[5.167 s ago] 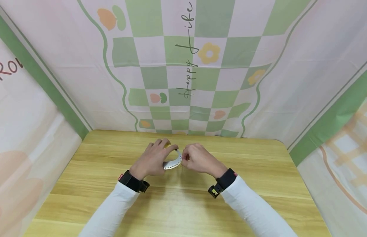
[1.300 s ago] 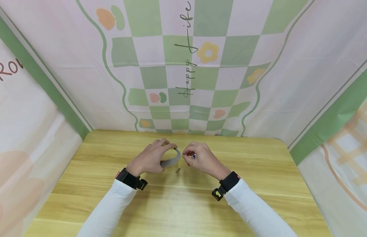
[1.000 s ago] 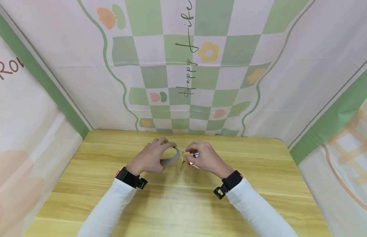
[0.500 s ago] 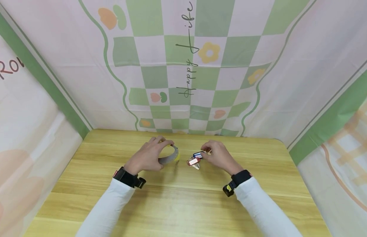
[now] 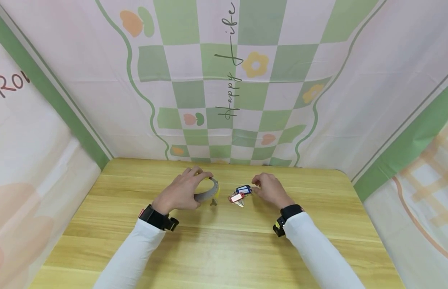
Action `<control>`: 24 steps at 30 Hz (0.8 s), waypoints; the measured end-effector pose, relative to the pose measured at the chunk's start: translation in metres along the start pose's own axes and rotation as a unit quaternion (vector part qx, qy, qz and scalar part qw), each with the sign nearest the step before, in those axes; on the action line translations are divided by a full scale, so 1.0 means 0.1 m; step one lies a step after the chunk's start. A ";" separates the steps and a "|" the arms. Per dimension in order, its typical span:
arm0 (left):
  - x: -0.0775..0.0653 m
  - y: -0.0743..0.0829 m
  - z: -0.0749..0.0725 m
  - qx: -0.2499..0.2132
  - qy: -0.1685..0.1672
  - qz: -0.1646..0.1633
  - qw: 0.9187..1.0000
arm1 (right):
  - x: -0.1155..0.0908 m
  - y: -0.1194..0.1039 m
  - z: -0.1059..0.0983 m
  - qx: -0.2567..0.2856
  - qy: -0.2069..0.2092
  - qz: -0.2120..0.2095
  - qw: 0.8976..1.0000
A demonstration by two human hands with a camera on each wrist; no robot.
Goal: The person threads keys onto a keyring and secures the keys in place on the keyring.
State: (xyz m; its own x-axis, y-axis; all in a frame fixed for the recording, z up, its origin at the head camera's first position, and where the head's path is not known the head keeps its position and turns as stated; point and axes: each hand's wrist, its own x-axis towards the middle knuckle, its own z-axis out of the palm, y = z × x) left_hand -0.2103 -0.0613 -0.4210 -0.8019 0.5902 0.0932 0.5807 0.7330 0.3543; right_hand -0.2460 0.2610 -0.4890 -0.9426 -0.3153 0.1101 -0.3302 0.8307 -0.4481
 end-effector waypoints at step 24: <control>0.00 0.00 0.03 0.000 -0.001 0.000 1.000 | 0.03 0.03 0.23 -0.047 -0.024 0.058 0.997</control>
State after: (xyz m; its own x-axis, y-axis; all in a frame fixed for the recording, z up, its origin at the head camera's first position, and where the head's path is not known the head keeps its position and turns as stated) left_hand -0.2095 -0.0606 -0.4234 -0.8018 0.5906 0.0913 0.5805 0.7335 0.3535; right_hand -0.2484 0.2524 -0.5107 -0.9720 -0.2341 0.0179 -0.2239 0.9014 -0.3707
